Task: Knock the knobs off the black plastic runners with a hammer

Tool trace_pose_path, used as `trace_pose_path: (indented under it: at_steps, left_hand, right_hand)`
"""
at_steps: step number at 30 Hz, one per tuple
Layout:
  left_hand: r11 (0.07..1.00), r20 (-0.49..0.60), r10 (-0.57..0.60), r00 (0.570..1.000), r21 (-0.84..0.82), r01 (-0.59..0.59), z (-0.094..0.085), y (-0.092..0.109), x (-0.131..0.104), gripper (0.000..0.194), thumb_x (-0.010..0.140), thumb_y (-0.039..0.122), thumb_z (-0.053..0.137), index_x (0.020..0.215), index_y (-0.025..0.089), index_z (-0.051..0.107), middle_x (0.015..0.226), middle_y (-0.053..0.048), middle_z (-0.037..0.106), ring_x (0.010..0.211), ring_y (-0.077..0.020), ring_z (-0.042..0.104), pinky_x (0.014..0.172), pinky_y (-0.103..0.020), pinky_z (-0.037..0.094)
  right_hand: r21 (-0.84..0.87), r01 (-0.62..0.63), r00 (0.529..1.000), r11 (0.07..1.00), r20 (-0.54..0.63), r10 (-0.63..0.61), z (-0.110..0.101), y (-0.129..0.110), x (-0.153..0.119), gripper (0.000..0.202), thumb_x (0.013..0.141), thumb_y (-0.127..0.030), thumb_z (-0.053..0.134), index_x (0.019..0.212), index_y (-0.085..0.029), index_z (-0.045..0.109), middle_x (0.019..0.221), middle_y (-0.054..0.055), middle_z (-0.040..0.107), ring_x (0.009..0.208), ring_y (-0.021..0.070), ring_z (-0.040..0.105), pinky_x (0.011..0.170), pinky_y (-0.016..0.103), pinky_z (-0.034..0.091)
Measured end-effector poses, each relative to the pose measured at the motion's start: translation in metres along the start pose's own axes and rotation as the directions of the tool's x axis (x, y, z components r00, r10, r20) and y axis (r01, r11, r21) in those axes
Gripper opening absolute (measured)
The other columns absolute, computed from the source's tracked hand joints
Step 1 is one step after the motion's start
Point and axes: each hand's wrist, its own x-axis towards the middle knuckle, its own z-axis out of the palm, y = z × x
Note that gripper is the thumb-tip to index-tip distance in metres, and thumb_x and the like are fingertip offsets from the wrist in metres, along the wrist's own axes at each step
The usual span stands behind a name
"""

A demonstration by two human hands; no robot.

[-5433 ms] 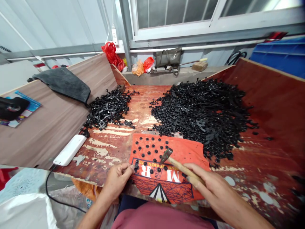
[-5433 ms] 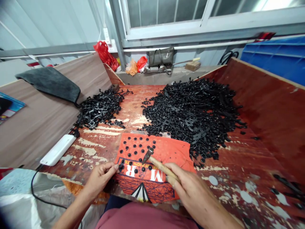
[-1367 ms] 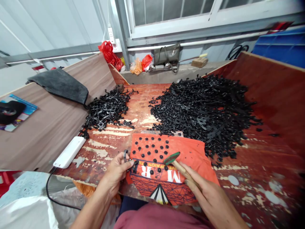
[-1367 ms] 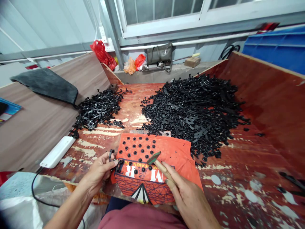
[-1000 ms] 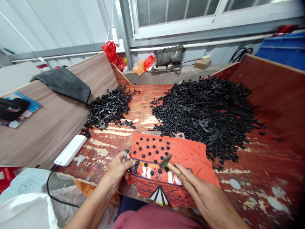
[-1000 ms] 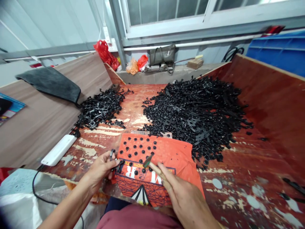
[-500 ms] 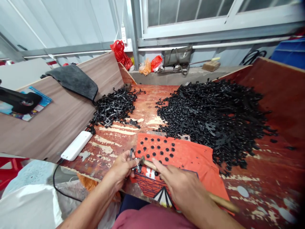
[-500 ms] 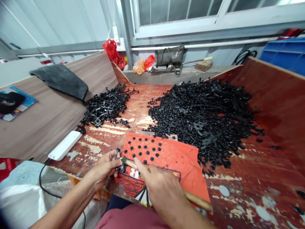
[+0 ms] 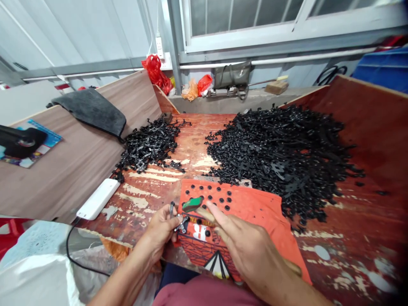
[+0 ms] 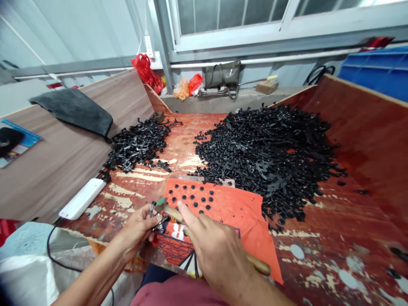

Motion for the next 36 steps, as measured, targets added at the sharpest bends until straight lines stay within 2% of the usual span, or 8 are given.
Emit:
trace_pose_path:
  at_steps: [5,9,13,19,23,26,29,36]
  left_hand:
    - [1.0,-0.004,-0.017,1.0,-0.017,0.017,-0.002,0.0,0.001,0.044,0.06,0.037,0.083,0.073,0.021,0.045,0.048,0.01,0.053,0.029,-0.0039,0.038,0.028,-0.014,0.032]
    - [0.999,0.002,-0.005,1.0,-0.031,0.005,-0.003,-0.005,0.002,0.044,0.061,0.038,0.083,0.074,0.021,0.044,0.049,0.01,0.053,0.029,-0.0033,0.038,0.029,-0.014,0.033]
    - [0.999,0.027,-0.001,1.0,-0.049,0.002,-0.004,-0.008,0.002,0.045,0.063,0.038,0.083,0.075,0.021,0.043,0.049,0.011,0.051,0.03,-0.0034,0.038,0.029,-0.014,0.033]
    - [0.986,-0.024,0.02,1.0,-0.167,-0.023,-0.01,0.027,-0.007,0.035,0.065,0.028,0.082,0.079,0.019,0.05,0.049,0.014,0.044,0.032,0.0007,0.025,0.034,-0.013,0.029]
    - [0.95,-0.022,-0.022,1.0,-0.313,0.014,-0.013,0.048,-0.008,0.035,0.059,0.014,0.083,0.078,0.017,0.054,0.056,0.01,0.048,0.041,-0.0013,0.036,0.04,-0.014,0.033]
    - [0.93,-0.003,-0.085,0.996,-0.36,0.078,-0.008,0.048,-0.006,0.035,0.059,0.013,0.085,0.079,0.016,0.056,0.061,0.007,0.054,0.047,-0.0035,0.045,0.044,-0.015,0.038]
    - [0.915,0.044,-0.111,0.993,-0.384,0.119,0.005,0.043,-0.012,0.031,0.063,0.015,0.085,0.079,0.016,0.059,0.065,0.004,0.058,0.052,-0.0059,0.051,0.05,-0.017,0.045]
    - [0.903,0.143,-0.018,0.99,-0.422,0.077,0.044,0.038,-0.042,0.032,0.069,0.019,0.084,0.096,0.017,0.067,0.076,0.002,0.063,0.058,-0.0062,0.055,0.057,-0.017,0.048]
  right_hand:
    - [-0.189,-0.02,0.993,0.982,0.112,0.042,0.009,0.002,0.002,0.058,0.092,-0.015,0.049,0.148,-0.029,0.042,0.076,0.001,0.072,0.06,0.0217,0.069,0.052,0.028,0.049]
    - [-0.083,-0.033,0.994,0.996,0.098,0.041,0.01,0.001,0.004,0.06,0.098,-0.02,0.046,0.154,-0.03,0.029,0.095,0.004,0.074,0.077,0.0223,0.072,0.064,0.029,0.053]
    - [-0.125,-0.105,0.974,0.986,0.188,0.128,0.012,-0.002,0.007,0.056,0.096,-0.019,0.048,0.15,-0.032,0.038,0.084,0.003,0.075,0.071,0.0258,0.073,0.058,0.032,0.053]
    - [0.397,-0.164,0.986,0.903,0.101,0.135,-0.014,0.007,-0.004,0.055,0.103,-0.022,0.034,0.155,-0.036,0.022,0.139,0.0,0.061,0.116,0.0194,0.064,0.098,0.034,0.049]
    - [0.48,-0.357,0.934,0.802,0.191,0.301,-0.029,0.019,-0.022,0.047,0.105,-0.033,0.031,0.151,-0.042,0.031,0.145,-0.005,0.054,0.127,0.0196,0.056,0.103,0.035,0.046]
    - [0.482,-0.401,0.916,0.779,0.22,0.336,-0.028,0.019,-0.024,0.042,0.104,-0.035,0.033,0.144,-0.04,0.045,0.137,-0.002,0.061,0.119,0.0213,0.061,0.094,0.033,0.049]
    - [0.462,-0.398,0.917,0.793,0.171,0.361,-0.028,0.008,-0.009,0.026,0.098,-0.031,0.045,0.115,-0.027,0.064,0.1,0.001,0.073,0.087,0.0194,0.067,0.075,0.027,0.049]
    - [0.49,-0.286,0.958,0.823,0.114,0.264,-0.022,-0.023,0.04,0.009,0.083,-0.02,0.062,0.081,-0.024,0.054,0.072,-0.007,0.059,0.065,0.0118,0.052,0.057,0.021,0.032]
